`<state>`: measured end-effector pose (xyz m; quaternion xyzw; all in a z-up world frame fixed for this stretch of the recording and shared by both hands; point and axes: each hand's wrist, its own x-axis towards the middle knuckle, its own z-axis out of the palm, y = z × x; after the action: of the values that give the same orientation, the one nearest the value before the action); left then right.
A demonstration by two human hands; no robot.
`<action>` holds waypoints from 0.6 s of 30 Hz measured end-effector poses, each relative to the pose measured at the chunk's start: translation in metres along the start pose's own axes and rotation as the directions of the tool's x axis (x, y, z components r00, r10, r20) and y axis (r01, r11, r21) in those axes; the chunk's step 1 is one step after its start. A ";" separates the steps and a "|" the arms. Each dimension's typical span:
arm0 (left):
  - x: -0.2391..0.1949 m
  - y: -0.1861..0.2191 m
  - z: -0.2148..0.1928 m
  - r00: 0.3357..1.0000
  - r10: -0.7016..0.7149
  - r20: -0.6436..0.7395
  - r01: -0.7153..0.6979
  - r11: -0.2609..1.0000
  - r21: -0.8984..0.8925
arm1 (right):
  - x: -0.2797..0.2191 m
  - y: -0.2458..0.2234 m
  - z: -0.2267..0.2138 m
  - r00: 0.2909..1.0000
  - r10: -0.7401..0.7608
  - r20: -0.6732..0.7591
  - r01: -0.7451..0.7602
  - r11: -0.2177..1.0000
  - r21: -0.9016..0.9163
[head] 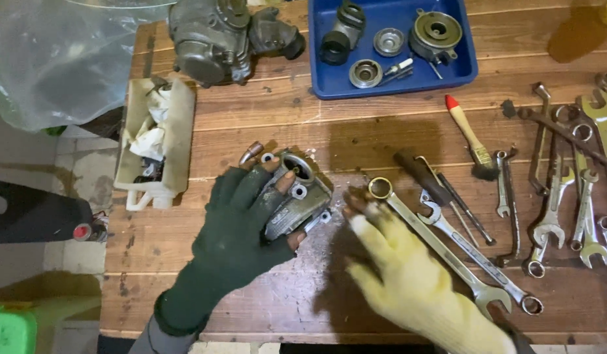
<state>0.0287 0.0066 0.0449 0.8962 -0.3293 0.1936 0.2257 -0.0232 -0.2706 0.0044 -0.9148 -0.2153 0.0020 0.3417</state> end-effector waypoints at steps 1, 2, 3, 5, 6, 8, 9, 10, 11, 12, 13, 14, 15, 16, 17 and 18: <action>0.002 -0.004 0.003 1.000 0.009 0.030 -0.008 1.000 -0.026 | -0.010 0.008 -0.002 0.999 0.032 0.006 -0.032 0.999 0.007; 0.007 -0.004 0.003 0.999 0.013 0.036 -0.012 0.999 -0.033 | -0.019 0.019 -0.005 0.999 0.041 0.004 -0.041 0.999 0.008; 0.013 -0.003 0.004 1.000 0.019 0.010 -0.018 0.997 -0.068 | -0.029 0.030 -0.008 0.995 0.093 -0.045 -0.093 0.996 -0.003; 0.015 -0.004 0.008 1.000 0.024 -0.014 -0.025 0.994 -0.110 | -0.046 0.050 -0.018 0.984 0.149 -0.094 -0.151 0.989 -0.013; 0.012 -0.006 0.010 0.999 0.025 -0.034 -0.027 0.996 -0.089 | -0.053 0.057 -0.025 0.946 0.302 -0.120 -0.316 0.942 -0.117; 0.009 -0.009 0.014 0.998 0.024 -0.051 -0.027 0.997 -0.068 | -0.054 0.063 -0.044 0.882 0.443 -0.159 -0.469 0.857 -0.213; 0.008 -0.009 0.014 0.999 0.019 -0.043 -0.022 0.997 -0.071 | -0.049 0.061 -0.056 0.778 0.607 -0.164 -0.623 0.709 -0.330; 0.008 -0.010 0.014 0.999 0.014 -0.035 -0.017 0.997 -0.073 | -0.043 0.058 -0.067 0.642 0.740 -0.200 -0.736 0.522 -0.431; 0.010 -0.011 0.015 0.999 0.010 -0.032 -0.012 0.997 -0.072 | -0.037 0.062 -0.072 0.644 0.740 -0.195 -0.734 0.524 -0.432; 0.012 -0.011 0.015 0.999 -0.007 -0.047 0.002 0.996 -0.089 | -0.031 0.066 -0.078 0.576 0.812 -0.100 -0.713 0.438 -0.548; 0.015 -0.012 0.015 0.998 -0.021 -0.064 0.014 0.994 -0.106 | -0.025 0.070 -0.084 0.486 0.874 -0.024 -0.665 0.352 -0.659; 0.017 -0.014 0.014 0.998 -0.024 -0.064 0.017 0.994 -0.104 | -0.028 0.073 -0.084 0.488 0.872 -0.022 -0.663 0.355 -0.659; 0.020 -0.017 0.014 0.994 -0.045 -0.095 0.030 0.988 -0.153 | -0.034 0.076 -0.084 0.507 0.859 -0.067 -0.689 0.357 -0.630; 0.023 -0.018 0.014 0.990 -0.068 -0.125 0.042 0.979 -0.202 | -0.039 0.079 -0.085 0.523 0.845 -0.113 -0.713 0.361 -0.601; 0.028 -0.017 0.009 0.991 -0.065 -0.121 0.039 0.979 -0.203 | -0.043 0.079 -0.086 0.519 0.847 -0.113 -0.717 0.360 -0.598; 0.033 -0.016 0.004 0.983 -0.176 -0.044 0.158 0.951 -0.264 | -0.046 0.079 -0.087 0.557 0.817 -0.153 -0.740 0.403 -0.539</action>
<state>0.0638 -0.0008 0.0537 0.8765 -0.2670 0.1592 0.3676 -0.0208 -0.3968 0.0149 -0.9614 0.2229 0.1613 0.0089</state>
